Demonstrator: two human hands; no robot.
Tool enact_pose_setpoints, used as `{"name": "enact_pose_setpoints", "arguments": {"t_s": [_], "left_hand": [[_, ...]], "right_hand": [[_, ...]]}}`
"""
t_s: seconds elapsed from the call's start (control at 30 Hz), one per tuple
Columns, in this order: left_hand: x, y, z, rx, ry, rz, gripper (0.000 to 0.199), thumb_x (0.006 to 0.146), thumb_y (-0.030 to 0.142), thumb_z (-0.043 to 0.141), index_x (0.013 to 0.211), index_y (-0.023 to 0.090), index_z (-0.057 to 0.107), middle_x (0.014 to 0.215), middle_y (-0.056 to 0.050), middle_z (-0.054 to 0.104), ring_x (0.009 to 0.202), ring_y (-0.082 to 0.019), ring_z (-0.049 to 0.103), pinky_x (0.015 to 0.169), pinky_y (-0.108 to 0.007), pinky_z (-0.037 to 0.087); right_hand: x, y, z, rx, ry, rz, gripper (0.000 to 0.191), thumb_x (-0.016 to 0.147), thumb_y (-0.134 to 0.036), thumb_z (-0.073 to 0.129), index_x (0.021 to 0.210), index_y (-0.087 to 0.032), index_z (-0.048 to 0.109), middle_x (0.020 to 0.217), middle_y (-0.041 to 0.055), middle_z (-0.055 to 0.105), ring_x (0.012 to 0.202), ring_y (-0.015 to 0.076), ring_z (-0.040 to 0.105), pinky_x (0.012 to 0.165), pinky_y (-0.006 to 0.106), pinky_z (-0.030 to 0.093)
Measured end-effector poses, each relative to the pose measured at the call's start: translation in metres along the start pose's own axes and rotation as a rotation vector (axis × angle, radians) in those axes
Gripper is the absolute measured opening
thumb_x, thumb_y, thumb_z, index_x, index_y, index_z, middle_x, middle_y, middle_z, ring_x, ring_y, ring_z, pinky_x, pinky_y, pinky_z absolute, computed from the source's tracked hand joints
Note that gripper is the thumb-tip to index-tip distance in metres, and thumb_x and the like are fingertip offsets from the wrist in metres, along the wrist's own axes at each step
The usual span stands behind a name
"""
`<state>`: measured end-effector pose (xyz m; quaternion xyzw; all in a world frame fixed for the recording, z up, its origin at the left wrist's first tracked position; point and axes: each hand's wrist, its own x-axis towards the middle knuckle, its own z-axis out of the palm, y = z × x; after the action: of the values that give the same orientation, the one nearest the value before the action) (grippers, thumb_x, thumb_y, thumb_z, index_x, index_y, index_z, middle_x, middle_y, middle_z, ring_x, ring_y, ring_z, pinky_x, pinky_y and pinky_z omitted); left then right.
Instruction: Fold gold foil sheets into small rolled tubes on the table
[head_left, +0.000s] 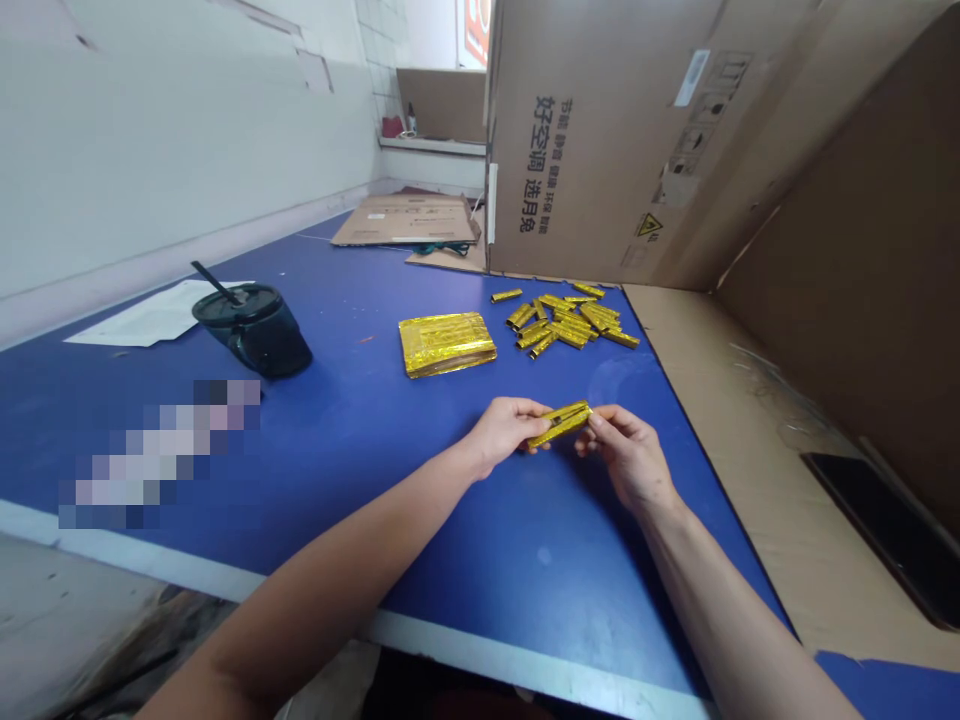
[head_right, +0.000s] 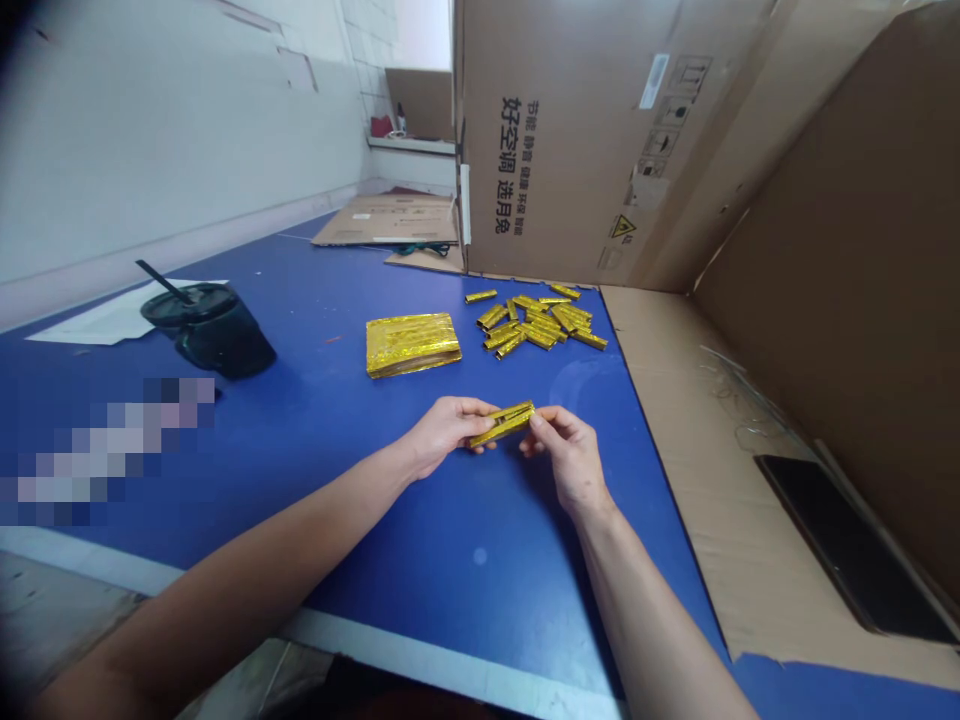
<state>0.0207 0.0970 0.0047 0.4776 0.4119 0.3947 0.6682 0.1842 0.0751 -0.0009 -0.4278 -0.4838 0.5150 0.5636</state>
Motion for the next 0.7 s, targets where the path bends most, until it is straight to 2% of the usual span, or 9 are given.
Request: {"name": "enact_pose_setpoints", "arguments": {"t_s": [0.17,0.37,0.6,0.7], "left_hand": [[0.000,-0.007,0.001,0.200,-0.065,0.141,0.022,0.071,0.021,0.056,0.087,0.011,0.065,0.055,0.000,0.057,0.046,-0.007,0.047,0.046,-0.018,0.034],[0.000,-0.014,0.000,0.463,-0.115,0.247,0.024,0.076,0.024,0.047,0.088,0.014,0.065,0.068,-0.001,0.063,0.056,-0.010,0.052,0.052,-0.019,0.038],[-0.002,-0.014,0.001,0.557,-0.050,0.304,0.028,0.080,0.029,0.041,0.083,0.012,0.063,0.071,-0.003,0.064,0.061,-0.012,0.056,0.054,-0.020,0.040],[-0.001,-0.015,0.002,0.568,-0.013,0.300,0.026,0.078,0.030,0.044,0.080,0.012,0.063,0.070,-0.004,0.064,0.061,-0.013,0.056,0.054,-0.020,0.041]], "right_hand": [[0.001,-0.001,0.000,0.016,0.013,0.014,0.014,0.067,-0.029,0.065,0.071,-0.017,0.060,0.054,-0.0027,0.058,0.046,0.0100,0.053,0.048,0.024,0.043],[0.002,0.000,0.000,0.019,0.017,0.013,0.012,0.069,-0.029,0.064,0.072,-0.017,0.060,0.056,-0.0035,0.058,0.047,0.0084,0.053,0.048,0.022,0.042],[-0.001,0.000,0.004,0.008,-0.086,0.047,0.014,0.065,-0.029,0.067,0.069,-0.016,0.062,0.056,-0.0012,0.059,0.049,0.0094,0.052,0.050,0.023,0.043],[-0.002,0.000,0.005,0.026,-0.094,0.034,0.012,0.065,-0.028,0.067,0.070,-0.018,0.063,0.066,-0.0005,0.061,0.051,0.0089,0.051,0.051,0.024,0.043]]}}
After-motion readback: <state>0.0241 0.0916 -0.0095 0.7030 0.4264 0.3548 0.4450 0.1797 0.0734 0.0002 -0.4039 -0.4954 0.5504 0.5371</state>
